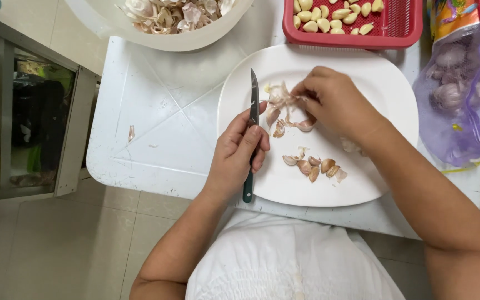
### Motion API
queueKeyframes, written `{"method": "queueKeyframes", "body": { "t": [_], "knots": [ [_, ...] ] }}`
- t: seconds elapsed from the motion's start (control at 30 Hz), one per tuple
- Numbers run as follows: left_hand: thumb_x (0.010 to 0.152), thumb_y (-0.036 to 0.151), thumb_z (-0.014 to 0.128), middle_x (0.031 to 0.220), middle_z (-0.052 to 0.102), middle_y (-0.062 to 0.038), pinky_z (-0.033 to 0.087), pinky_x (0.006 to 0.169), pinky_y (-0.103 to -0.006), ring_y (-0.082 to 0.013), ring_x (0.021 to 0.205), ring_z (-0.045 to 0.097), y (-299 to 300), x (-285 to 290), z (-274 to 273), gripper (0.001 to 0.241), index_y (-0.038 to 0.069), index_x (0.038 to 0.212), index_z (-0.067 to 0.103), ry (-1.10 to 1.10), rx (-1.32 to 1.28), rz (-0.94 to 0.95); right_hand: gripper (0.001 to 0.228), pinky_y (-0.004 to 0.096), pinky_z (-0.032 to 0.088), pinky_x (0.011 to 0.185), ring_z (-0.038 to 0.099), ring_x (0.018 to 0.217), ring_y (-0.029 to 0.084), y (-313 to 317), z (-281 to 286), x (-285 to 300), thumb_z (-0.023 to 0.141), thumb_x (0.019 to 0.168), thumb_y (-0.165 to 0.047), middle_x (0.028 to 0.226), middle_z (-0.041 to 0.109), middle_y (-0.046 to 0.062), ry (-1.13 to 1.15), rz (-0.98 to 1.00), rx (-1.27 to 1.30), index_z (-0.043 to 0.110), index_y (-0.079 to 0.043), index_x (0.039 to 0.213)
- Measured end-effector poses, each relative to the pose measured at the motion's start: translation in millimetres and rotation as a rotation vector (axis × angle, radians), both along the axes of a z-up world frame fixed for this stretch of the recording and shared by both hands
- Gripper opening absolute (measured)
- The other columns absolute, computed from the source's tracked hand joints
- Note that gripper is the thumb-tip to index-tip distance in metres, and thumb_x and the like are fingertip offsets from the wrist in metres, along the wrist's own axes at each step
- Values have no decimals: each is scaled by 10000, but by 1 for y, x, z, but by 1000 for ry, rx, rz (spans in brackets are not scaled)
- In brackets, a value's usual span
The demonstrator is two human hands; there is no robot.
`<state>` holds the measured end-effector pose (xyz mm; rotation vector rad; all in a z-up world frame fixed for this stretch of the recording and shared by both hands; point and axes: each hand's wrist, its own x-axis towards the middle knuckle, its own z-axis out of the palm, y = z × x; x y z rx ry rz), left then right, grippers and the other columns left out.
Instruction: Peeling garlic cloves using a paring knife and hands on a white plate.
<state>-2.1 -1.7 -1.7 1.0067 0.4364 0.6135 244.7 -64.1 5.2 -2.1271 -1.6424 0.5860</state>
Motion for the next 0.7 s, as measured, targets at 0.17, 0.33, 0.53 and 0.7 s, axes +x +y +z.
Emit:
{"method": "queueKeyframes", "body": {
  "t": [0.17, 0.33, 0.53, 0.7],
  "knots": [
    [1144, 146, 451, 801, 613, -99, 461, 432, -219, -85, 484, 511, 0, 1, -2, 400, -4, 1512, 499, -26, -8, 2, 197, 411, 639, 770, 753, 954, 368, 22, 41, -21, 759, 927, 45, 1092, 706, 185, 19, 64, 96, 804, -3, 1113],
    [1146, 147, 461, 810, 623, -108, 472, 425, -224, -93, 491, 530, 0, 0, -2, 396, 4, 1513, 499, -60, -26, 15, 822, 698, 503, 1028, 500, 1342, 567, 30, 58, -37, 904, 707, -287, 1473, 525, 219, -49, 404, -181, 614, -161, 1466],
    [1146, 140, 448, 810, 617, -103, 469, 429, -219, -89, 496, 530, 2, 0, -5, 401, 2, 1522, 483, -69, -22, -16, 477, 533, 564, 953, 600, 1256, 388, 14, 45, -31, 903, 807, -309, 1326, 640, 92, -33, 242, -107, 750, -139, 1226],
    [1148, 155, 456, 808, 620, -96, 471, 433, -214, -82, 494, 531, 4, 1, -7, 416, -1, 1534, 465, -89, -17, -38, 226, 430, 598, 902, 713, 1087, 326, -1, -3, -13, 834, 920, -155, 1158, 718, 83, 58, 135, 38, 791, -66, 1124]
  ]
}}
